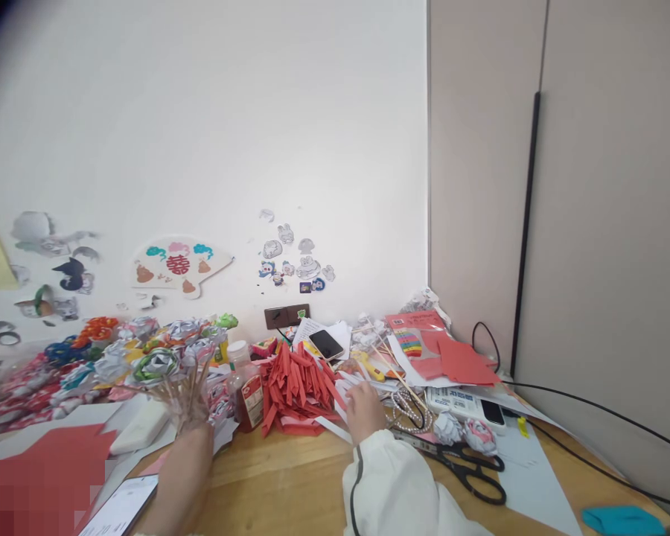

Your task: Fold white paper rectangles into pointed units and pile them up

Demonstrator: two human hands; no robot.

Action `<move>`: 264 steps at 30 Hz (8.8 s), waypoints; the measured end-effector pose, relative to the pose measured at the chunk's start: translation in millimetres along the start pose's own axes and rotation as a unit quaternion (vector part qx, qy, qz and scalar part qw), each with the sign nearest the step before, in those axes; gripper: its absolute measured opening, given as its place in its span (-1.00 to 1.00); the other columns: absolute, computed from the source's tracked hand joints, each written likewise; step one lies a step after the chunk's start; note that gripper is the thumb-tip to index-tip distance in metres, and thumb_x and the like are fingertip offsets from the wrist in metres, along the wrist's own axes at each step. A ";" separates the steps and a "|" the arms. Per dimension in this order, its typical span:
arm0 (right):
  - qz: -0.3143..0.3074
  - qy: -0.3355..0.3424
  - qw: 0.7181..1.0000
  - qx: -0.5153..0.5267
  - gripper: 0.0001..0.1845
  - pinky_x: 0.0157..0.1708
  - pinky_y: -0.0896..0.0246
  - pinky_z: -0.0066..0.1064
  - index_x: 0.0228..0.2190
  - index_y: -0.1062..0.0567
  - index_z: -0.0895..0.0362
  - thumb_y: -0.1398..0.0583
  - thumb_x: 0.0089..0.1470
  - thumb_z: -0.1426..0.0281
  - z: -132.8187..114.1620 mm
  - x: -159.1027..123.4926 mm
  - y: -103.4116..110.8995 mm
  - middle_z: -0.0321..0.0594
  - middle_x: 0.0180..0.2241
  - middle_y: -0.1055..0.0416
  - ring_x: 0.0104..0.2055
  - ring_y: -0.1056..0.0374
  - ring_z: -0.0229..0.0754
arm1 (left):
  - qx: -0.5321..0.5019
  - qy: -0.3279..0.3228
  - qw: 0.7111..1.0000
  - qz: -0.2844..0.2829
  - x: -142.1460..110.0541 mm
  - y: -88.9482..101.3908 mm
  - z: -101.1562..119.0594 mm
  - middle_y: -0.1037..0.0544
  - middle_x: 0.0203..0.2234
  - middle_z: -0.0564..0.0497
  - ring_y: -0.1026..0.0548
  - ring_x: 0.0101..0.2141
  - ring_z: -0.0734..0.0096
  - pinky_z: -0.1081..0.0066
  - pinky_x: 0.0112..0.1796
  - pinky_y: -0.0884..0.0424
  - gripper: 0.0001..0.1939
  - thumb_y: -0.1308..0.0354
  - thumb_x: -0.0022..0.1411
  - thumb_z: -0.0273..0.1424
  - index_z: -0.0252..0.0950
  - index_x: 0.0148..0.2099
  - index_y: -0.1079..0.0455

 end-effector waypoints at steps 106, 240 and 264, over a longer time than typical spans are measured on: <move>-0.253 -0.127 0.854 0.438 -0.48 -0.74 0.07 -0.59 -0.68 -0.25 0.19 0.06 -0.11 -0.01 -18.2 -30.3 -83.2 -0.39 -0.81 -0.16 -0.78 -0.05 -0.43 | -0.449 0.150 0.711 -0.520 -136.0 -107.2 80.2 -0.35 -0.71 0.15 -0.38 -0.69 0.50 0.45 -0.61 -0.31 -0.64 -0.28 -0.34 -0.28 -0.36 -0.48 -0.26; -0.145 0.022 0.966 0.213 -0.89 -0.57 -0.02 -0.56 -0.54 -0.36 0.17 -0.06 -0.14 0.40 -47.6 -33.5 -53.7 -0.33 -0.61 -0.27 -0.58 -0.14 -0.35 | -0.593 0.255 0.594 -0.479 -149.7 -110.4 98.8 -0.52 -0.51 -0.11 -0.47 -0.50 0.37 0.43 -0.46 -0.35 -0.65 0.00 0.01 -0.17 -0.39 -0.33 -0.36; -0.177 -0.089 0.931 0.306 -0.92 -0.56 0.00 -0.52 -0.54 -0.36 0.17 -0.09 -0.21 0.43 -38.6 -43.3 -71.0 -0.33 -0.60 -0.27 -0.57 -0.12 -0.33 | -0.602 0.300 0.566 -0.477 -157.5 -117.9 90.3 -0.50 -0.53 -0.08 -0.46 -0.49 0.31 0.36 -0.46 -0.34 -0.58 0.07 0.01 -0.09 -0.33 -0.28 -0.35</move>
Point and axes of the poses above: each hand's wrist, its own x-axis towards the middle knuckle, its own y-axis out of the back of the hand, z = x × y, the point moved 9 cm from there along x, towards the middle knuckle
